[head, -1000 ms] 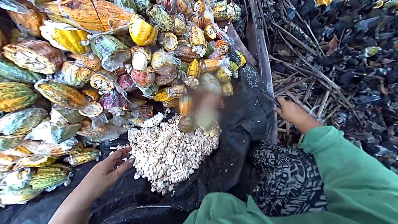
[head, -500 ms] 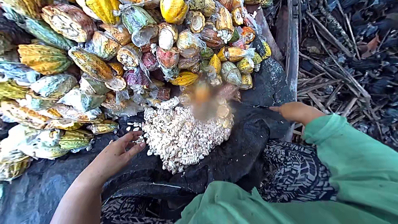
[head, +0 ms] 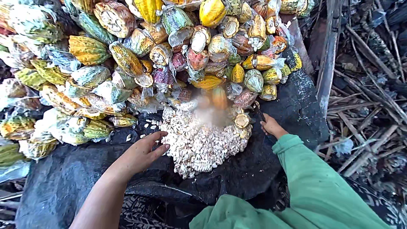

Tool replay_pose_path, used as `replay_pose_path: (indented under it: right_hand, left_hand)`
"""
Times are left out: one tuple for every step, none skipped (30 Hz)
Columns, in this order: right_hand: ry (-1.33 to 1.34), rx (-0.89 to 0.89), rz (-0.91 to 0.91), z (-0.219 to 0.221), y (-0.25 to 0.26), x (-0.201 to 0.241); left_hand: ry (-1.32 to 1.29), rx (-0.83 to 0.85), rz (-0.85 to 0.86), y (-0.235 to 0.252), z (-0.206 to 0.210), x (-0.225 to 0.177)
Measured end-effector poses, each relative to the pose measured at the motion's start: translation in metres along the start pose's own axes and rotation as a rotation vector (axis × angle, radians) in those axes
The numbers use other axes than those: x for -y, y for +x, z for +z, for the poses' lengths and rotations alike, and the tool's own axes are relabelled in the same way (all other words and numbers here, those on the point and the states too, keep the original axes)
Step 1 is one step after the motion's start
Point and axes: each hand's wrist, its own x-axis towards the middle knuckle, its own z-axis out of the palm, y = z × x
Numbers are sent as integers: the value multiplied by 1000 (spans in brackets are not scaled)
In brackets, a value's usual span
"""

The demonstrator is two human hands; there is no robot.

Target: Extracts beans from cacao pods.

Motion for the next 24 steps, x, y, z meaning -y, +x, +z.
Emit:
replay_pose_path:
  right_hand:
    - [-55,21,-36,-5,-3,-1]
    - [-122,42,-88,-11,-6,1]
    - [-196,68,-173,-17,-10,5]
    - [-274,89,-303,-24,-14,12]
    - [-356,110,-450,-31,-17,20]
    - [-438,118,-569,-38,-18,26]
    - [-527,108,-626,-48,-17,31]
    - [-598,89,-626,-60,-15,30]
    - [-656,64,-597,-76,-12,24]
    - [-707,47,-542,-93,-11,13]
    - [-759,36,-471,-111,-10,-2]
    - [-811,33,-393,-125,-10,-16]
    - [-865,34,-320,-133,-10,-27]
    - [-895,39,-260,-135,-10,-33]
    - [-899,44,-215,-129,-9,-33]
    - [-887,49,-185,-117,-6,-29]
    - [-860,50,-164,-100,-1,-22]
    - [-820,44,-153,-81,7,-13]
    - [-771,30,-149,-62,18,-2]
    - [-719,10,-156,-44,32,8]
    - [-678,-9,-163,-29,45,14]
    - [-634,-25,-169,-16,56,15]
    - [-581,-41,-173,-7,62,15]
    - [-513,-53,-180,0,66,23]
  left_hand:
    - [5,29,-38,7,0,-3]
    - [10,51,-67,16,0,-7]
    - [13,69,-90,25,2,-11]
    - [14,85,-108,37,4,-14]
    - [21,104,-123,49,7,-17]
    - [47,122,-138,63,12,-17]
    - [99,131,-146,77,17,-16]
    - [169,129,-149,94,20,-16]
    - [228,118,-149,111,21,-15]
    - [263,87,-135,129,23,-11]
    - [278,43,-116,147,25,-5]
    - [267,-8,-113,164,27,0]
    - [257,-64,-128,180,28,5]
    - [247,-122,-147,196,28,10]
    - [237,-174,-165,211,28,14]
    - [238,-216,-176,225,28,17]
    - [249,-243,-180,239,28,22]
    - [263,-257,-183,251,30,27]
    - [286,-258,-190,262,32,29]
    - [311,-251,-202,272,34,32]
    - [323,-240,-218,281,36,35]
    - [336,-238,-238,290,37,40]
    - [344,-236,-259,298,40,43]
    - [332,-243,-273,305,40,45]
